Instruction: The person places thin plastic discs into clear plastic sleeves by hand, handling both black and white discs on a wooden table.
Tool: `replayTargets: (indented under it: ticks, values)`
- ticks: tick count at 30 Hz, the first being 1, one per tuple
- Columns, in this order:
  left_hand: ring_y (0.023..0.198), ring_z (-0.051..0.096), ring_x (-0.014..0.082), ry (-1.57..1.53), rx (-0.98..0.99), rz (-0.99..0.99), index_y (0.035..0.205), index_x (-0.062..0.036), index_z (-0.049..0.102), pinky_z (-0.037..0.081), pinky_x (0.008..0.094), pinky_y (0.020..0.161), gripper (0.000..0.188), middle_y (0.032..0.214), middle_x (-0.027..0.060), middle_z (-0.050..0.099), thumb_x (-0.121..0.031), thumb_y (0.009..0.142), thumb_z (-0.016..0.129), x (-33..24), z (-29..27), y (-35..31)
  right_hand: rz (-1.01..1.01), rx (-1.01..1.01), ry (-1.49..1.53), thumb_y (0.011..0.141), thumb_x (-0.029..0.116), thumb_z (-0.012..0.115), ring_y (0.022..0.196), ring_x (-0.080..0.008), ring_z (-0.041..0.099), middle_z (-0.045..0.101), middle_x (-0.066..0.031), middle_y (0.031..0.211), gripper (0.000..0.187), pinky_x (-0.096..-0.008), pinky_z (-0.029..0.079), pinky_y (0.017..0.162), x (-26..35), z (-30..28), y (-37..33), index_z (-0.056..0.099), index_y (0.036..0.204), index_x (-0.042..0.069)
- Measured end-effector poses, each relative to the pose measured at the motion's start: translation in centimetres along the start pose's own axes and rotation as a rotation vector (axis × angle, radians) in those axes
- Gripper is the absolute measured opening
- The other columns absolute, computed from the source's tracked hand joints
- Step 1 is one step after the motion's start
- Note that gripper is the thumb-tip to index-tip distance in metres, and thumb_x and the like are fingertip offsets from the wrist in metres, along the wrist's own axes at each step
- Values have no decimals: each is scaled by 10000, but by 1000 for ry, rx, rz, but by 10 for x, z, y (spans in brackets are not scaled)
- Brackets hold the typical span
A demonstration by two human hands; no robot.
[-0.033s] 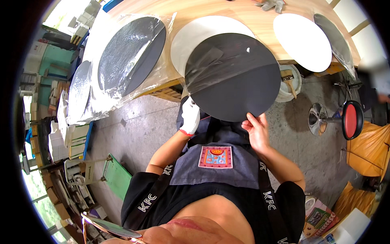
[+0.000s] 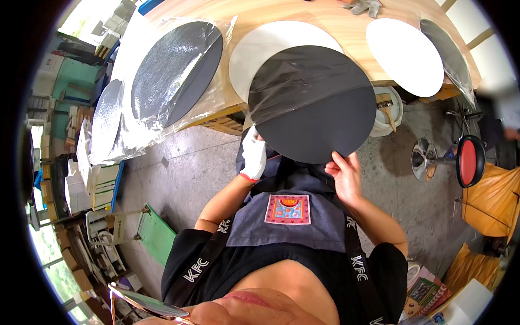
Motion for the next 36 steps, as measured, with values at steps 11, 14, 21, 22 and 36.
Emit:
replayTargets:
  ticks: [11, 14, 21, 22, 36]
  values:
    - [652, 639, 260, 833, 167, 554, 798, -52, 655, 508, 322, 613, 86, 782, 101, 664, -97, 806, 728, -41, 13, -34, 41, 98, 8, 956, 167, 657, 823, -256, 712, 636, -90, 1026, 198, -363, 624, 714, 1, 33, 18, 538, 1066, 52]
    - [653, 649, 273, 651, 248, 449, 809, -63, 664, 509, 341, 598, 86, 762, 103, 656, -120, 806, 728, -17, 14, -41, 182, 197, 38, 1015, 182, 556, 933, -333, 715, 686, -157, 1017, 141, -385, 622, 770, -10, 71, 32, 517, 940, 69]
    - [728, 614, 343, 456, 252, 339, 903, -10, 608, 502, 370, 665, 106, 837, 167, 590, -68, 834, 664, -34, 24, -33, 266, 363, -60, 1022, 239, 540, 956, -346, 710, 674, -279, 1031, 216, -402, 625, 771, 3, 86, 41, 489, 956, 40]
    - [799, 628, 356, 524, 323, 399, 934, -10, 617, 510, 382, 722, 91, 872, 169, 610, -50, 854, 630, -39, 34, -34, 280, 364, -40, 1019, 224, 546, 979, -366, 701, 666, -288, 1047, 257, -419, 608, 834, -1, 95, 40, 521, 983, -29]
    - [711, 525, 93, 154, 319, -53, 936, -42, 568, 419, 240, 634, 151, 816, -1, 594, -180, 933, 628, -15, 20, 32, -97, 651, -681, 1016, 211, 535, 687, -135, 690, 714, -108, 1075, 297, -234, 551, 591, 87, 120, 46, 613, 1227, 19]
Point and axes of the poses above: each hand's wrist, its own y-axis towards the middle knuckle, its own z-axis out of the palm, x = y × z, the point moved 9 cm from there along y, towards the middle knuckle
